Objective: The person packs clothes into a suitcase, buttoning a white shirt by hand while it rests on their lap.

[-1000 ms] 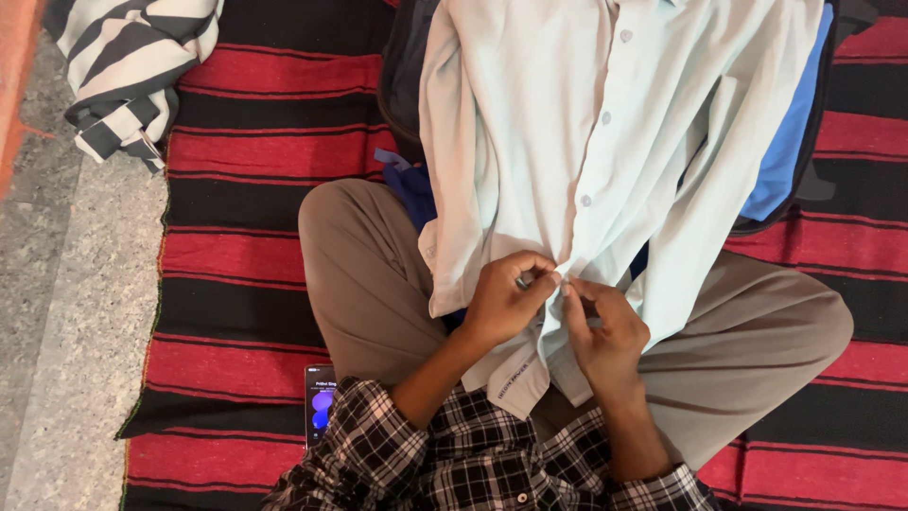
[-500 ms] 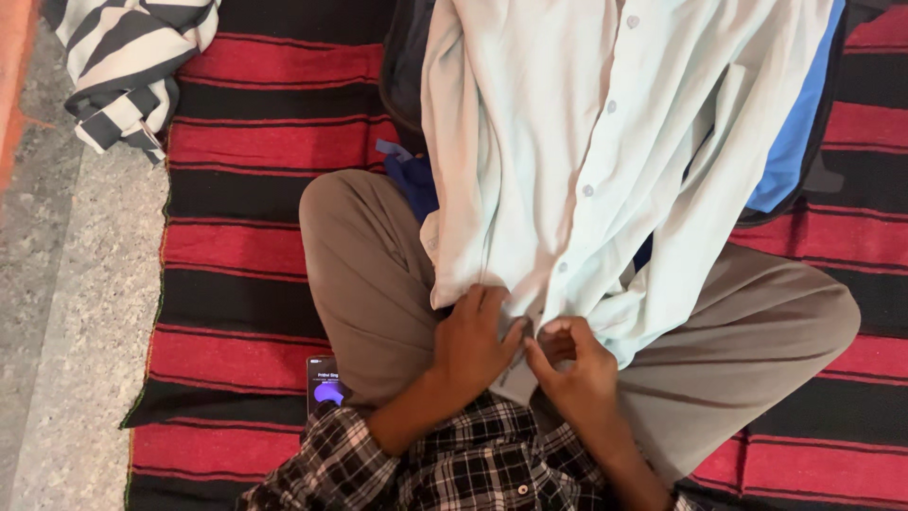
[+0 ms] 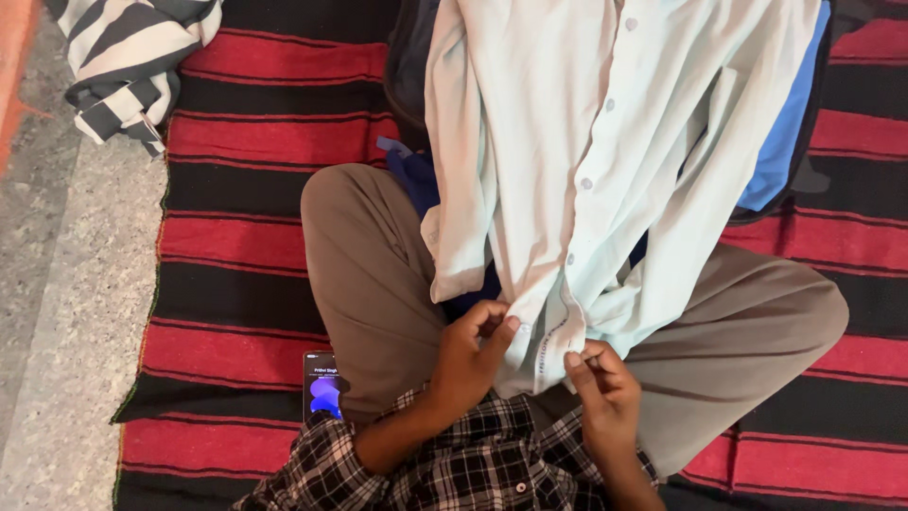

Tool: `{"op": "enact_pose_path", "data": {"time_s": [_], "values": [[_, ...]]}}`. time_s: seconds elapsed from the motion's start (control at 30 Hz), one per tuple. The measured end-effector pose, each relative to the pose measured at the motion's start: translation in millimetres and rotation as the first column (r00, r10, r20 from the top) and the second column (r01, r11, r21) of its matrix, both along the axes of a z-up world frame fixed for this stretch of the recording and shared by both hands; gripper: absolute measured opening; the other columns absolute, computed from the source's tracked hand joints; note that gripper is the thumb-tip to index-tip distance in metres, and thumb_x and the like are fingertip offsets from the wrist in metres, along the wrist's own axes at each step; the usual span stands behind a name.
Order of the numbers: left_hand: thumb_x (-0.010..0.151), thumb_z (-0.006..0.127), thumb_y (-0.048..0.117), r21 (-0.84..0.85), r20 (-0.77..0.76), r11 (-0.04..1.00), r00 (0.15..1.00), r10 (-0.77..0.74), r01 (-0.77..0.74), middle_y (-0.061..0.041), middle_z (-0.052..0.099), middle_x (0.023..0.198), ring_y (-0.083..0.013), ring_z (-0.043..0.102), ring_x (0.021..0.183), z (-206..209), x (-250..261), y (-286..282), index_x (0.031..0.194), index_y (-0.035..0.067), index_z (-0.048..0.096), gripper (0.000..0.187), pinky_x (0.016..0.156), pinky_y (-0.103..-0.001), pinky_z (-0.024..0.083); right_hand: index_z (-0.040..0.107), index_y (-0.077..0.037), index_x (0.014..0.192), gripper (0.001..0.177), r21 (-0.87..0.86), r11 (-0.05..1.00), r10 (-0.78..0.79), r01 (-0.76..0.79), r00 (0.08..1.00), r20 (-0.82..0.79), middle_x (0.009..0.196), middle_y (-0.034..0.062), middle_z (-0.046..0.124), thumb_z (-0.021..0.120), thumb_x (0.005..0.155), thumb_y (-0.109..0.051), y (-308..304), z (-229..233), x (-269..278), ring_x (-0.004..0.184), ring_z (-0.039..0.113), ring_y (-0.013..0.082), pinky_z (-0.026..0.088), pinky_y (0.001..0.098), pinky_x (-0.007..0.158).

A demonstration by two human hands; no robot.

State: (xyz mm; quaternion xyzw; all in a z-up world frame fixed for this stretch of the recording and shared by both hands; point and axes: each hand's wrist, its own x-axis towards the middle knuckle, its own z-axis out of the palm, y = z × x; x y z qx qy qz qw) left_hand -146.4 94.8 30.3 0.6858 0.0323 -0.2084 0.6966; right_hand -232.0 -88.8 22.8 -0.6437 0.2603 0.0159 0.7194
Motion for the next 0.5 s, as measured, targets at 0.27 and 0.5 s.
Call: {"op": "enact_pose_path", "data": {"time_s": [0.27, 0.5], "values": [[0.096, 0.073, 0.018, 0.031, 0.123, 0.998, 0.99, -0.066, 0.063, -0.007, 0.067, 0.09, -0.0122, 0.062, 0.079, 7.0, -13.9, 0.1, 0.102, -0.001, 0.07, 0.02, 0.071, -0.028, 0.05, 0.072, 0.002, 0.106, 0.014, -0.195, 0.981, 0.015, -0.007, 0.999, 0.039, 0.086, 0.0, 0.071, 0.072, 0.093, -0.003, 5.8, -0.1, -6.0, 0.062, 0.053, 0.0014, 0.039, 0.0172, 0.054], [0.099, 0.067, 0.022, -0.007, -0.037, 0.998, 0.998, -0.059, 0.059, -0.002, 0.067, 0.084, -0.0063, 0.059, 0.076, -2.7, -16.3, -7.5, 0.104, 0.001, 0.066, 0.021, 0.066, -0.025, 0.048, 0.071, 0.002, 0.107, 0.014, -0.161, 0.983, 0.093, -0.086, 0.995, 0.035, 0.09, 0.0015, 0.074, 0.069, 0.095, -0.003, 17.6, 1.7, 4.0, 0.074, 0.062, 0.0021, 0.049, 0.0187, 0.064]]}}
